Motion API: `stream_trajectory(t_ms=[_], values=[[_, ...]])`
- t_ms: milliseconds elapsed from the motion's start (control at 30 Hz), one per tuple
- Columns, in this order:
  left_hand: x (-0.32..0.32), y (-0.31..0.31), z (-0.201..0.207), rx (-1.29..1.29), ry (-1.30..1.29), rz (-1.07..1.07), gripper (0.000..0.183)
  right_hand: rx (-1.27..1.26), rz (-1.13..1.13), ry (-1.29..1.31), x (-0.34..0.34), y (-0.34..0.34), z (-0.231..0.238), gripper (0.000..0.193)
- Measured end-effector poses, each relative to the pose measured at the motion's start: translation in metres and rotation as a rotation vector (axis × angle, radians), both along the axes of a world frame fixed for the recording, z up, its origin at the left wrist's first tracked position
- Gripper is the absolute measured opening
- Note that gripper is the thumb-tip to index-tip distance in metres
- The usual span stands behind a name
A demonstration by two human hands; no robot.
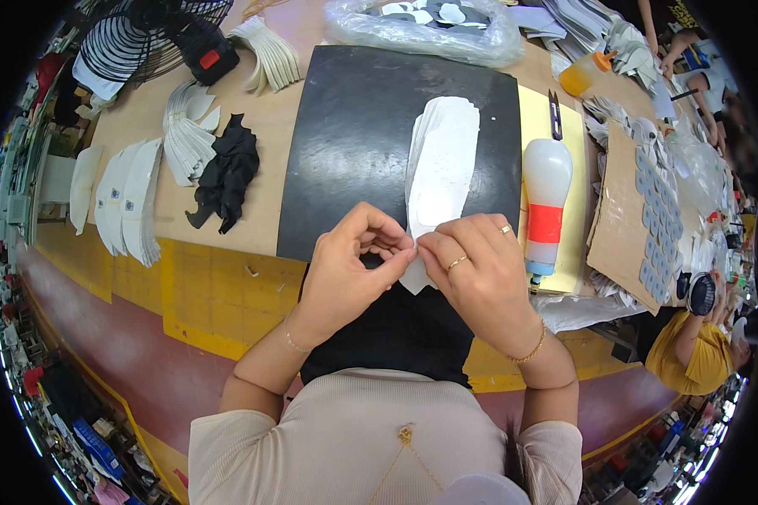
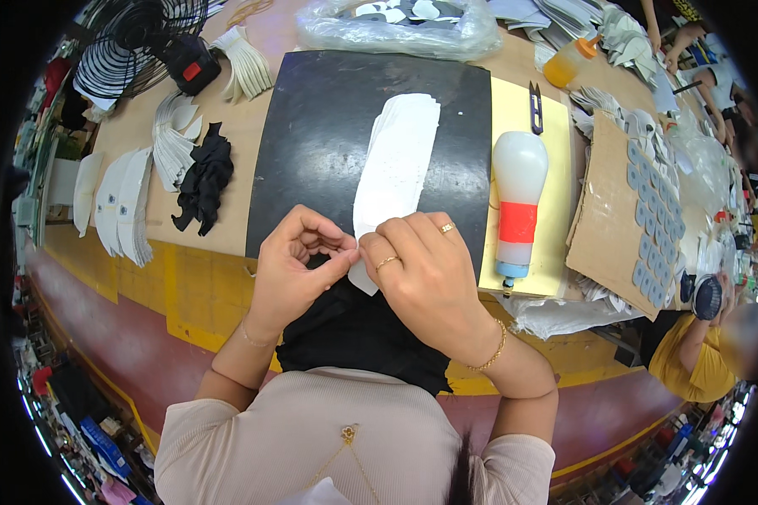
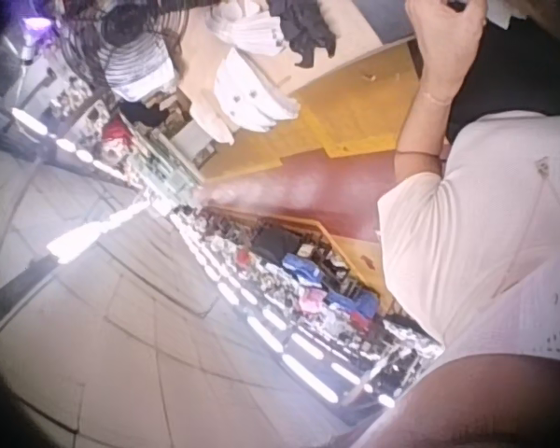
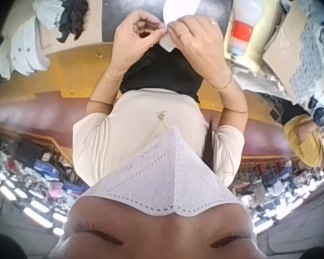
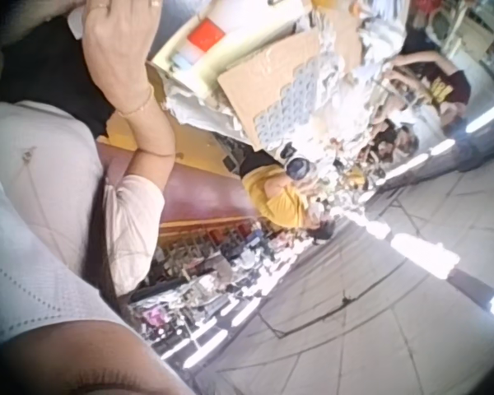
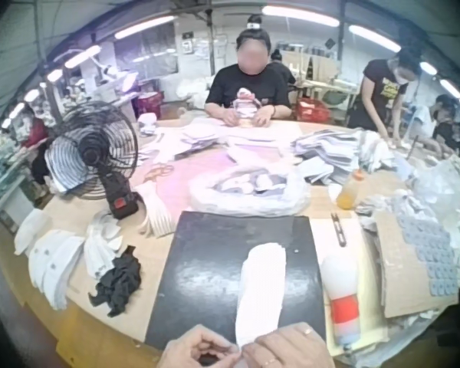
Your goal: The person handles white curved fabric pieces at a workbench, aligns them, and applies glue from a squeeze bottle to the edges. They stack the pieces and place them on the table while other workers are visible in the background.
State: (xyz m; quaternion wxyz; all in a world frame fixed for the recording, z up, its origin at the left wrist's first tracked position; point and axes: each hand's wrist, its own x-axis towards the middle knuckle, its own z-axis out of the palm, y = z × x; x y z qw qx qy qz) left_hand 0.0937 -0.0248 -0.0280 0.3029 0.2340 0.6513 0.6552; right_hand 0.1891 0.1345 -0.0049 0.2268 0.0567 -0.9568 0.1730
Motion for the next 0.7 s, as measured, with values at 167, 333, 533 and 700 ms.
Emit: stream_trajectory(t_ms=[167,333,533,700], values=[[-0.001,-0.005,-0.003,0.027,-0.118,0.018,0.022,-0.128,-0.133,0.056,0.003,0.013,0.000,0.016],[-0.006,-0.006,-0.010,0.031,-0.260,0.024,0.033,-0.641,-0.256,-0.089,0.062,0.024,0.025,0.010],[-0.012,0.012,-0.015,0.039,-0.327,0.058,0.053,-0.497,0.223,-0.454,0.100,0.031,0.044,0.031],[-0.017,0.009,-0.017,0.031,-0.373,0.049,0.053,0.006,-0.359,-0.206,0.071,0.047,0.029,0.074]])
